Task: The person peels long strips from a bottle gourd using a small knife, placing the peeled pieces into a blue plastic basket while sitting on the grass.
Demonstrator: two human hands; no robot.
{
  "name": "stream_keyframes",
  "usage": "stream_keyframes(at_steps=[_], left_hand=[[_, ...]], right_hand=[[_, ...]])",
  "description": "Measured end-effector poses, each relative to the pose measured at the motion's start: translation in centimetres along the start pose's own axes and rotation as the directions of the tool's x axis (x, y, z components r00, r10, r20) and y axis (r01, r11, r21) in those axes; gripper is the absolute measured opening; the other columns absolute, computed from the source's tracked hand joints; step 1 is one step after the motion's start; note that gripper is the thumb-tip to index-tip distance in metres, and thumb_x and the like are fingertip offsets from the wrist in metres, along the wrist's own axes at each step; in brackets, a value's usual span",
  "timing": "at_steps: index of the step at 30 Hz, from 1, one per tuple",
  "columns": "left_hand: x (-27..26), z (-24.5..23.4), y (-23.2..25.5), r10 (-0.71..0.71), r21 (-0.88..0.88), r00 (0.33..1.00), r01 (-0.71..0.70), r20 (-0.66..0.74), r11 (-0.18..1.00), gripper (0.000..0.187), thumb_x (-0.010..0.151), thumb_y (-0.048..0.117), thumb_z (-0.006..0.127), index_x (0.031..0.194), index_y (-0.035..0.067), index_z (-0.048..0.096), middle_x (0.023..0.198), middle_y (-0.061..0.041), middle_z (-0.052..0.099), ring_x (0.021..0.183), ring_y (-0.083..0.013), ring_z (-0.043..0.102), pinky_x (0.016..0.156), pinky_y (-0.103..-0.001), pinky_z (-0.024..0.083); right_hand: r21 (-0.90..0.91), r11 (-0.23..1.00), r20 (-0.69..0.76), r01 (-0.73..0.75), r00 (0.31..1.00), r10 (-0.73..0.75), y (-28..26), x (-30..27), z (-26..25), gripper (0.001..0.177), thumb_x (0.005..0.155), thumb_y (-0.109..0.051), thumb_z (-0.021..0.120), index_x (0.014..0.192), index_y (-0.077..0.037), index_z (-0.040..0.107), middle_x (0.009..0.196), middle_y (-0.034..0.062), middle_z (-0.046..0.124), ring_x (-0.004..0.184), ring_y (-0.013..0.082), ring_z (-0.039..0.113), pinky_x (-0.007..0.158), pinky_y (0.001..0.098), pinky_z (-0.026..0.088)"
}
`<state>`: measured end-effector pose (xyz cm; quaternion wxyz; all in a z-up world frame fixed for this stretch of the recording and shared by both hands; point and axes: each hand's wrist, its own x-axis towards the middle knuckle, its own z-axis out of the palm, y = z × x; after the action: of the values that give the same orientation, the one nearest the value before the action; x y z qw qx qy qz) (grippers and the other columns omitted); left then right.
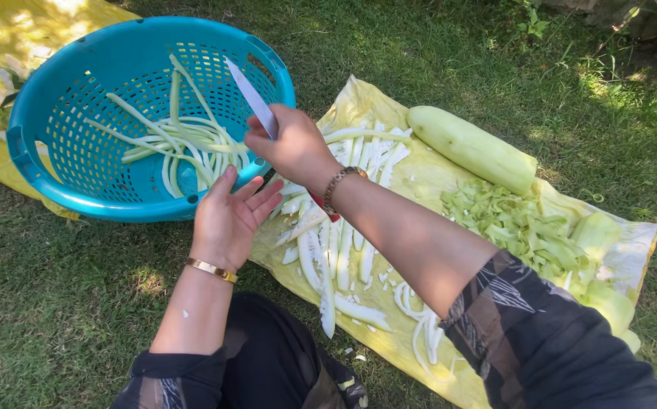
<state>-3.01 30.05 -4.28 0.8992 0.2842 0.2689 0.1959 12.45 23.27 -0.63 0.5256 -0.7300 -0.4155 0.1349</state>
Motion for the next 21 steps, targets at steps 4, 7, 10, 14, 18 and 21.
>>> stream_keyframes(at_steps=[4,7,10,14,18,21], left_hand=[[-0.5,0.2,-5.8,0.109,0.032,0.988,-0.113,0.114,0.993,0.031,0.1,0.024,0.054,0.125,0.007,0.05,0.121,-0.014,0.064,0.11,-0.0357,0.069,0.09,-0.046,0.057],[-1.2,0.7,-9.9,-0.057,0.123,0.989,0.04,0.138,0.992,0.036,0.1,0.025,0.051,0.128,0.004,0.052,0.122,-0.016,0.069,0.106,-0.0307,0.07,0.084,-0.04,0.056],[-0.8,0.3,-13.1,-0.208,0.274,0.961,0.155,0.18,0.949,0.037,0.1,0.022,0.052,0.13,0.002,0.054,0.12,-0.015,0.071,0.104,-0.0257,0.071,0.08,-0.036,0.055],[2.6,-0.3,-17.0,-0.14,0.611,0.988,0.07,0.068,0.789,0.034,0.094,0.017,0.061,0.126,0.006,0.06,0.118,-0.009,0.072,0.1,-0.0196,0.07,0.078,-0.034,0.055],[5.6,-1.4,-21.2,-0.025,0.79,0.996,-0.053,0.086,0.61,0.032,0.09,0.014,0.064,0.121,0.005,0.065,0.116,-0.011,0.073,0.099,-0.0209,0.072,0.079,-0.038,0.058],[6.6,-1.9,-24.4,0.037,0.964,0.963,-0.266,0.265,0.009,0.037,0.087,0.02,0.076,0.12,0.008,0.066,0.122,-0.013,0.065,0.107,-0.0249,0.067,0.094,-0.039,0.054]], right_hand=[[-0.081,0.982,0.062,-0.171,0.982,0.176,2.8,-4.8,-2.7,0.033,0.081,-0.025,0.076,0.104,-0.001,0.071,0.095,0.0102,0.078,0.087,0.0183,0.076,0.079,0.0335,0.06],[-0.064,0.95,0.144,-0.306,0.939,0.312,4.1,-7.3,-5.2,0.032,0.082,-0.024,0.075,0.103,-0.001,0.07,0.09,0.011,0.077,0.079,0.0174,0.077,0.069,0.0328,0.062],[-0.11,0.913,0.143,-0.393,0.903,0.406,5.4,-9.5,-8.7,0.032,0.083,-0.02,0.075,0.107,-0.001,0.069,0.089,0.0091,0.078,0.074,0.0151,0.078,0.067,0.0291,0.061],[-0.174,0.756,0.126,-0.632,0.747,0.653,7.0,-12.7,-14.1,0.036,0.085,-0.024,0.073,0.114,-0.004,0.064,0.092,0.0067,0.076,0.075,0.0139,0.075,0.06,0.0322,0.054],[-0.243,0.667,0.04,-0.704,0.68,0.732,9.5,-16.2,-17.4,0.036,0.085,-0.019,0.072,0.115,-0.003,0.058,0.096,0.0092,0.071,0.079,0.0151,0.075,0.059,0.0331,0.056],[-0.239,0.655,0.03,-0.717,0.669,0.743,11.2,-19.0,-18.4,0.034,0.087,-0.02,0.07,0.113,-0.003,0.059,0.096,0.0083,0.071,0.08,0.0143,0.075,0.059,0.0317,0.059]])
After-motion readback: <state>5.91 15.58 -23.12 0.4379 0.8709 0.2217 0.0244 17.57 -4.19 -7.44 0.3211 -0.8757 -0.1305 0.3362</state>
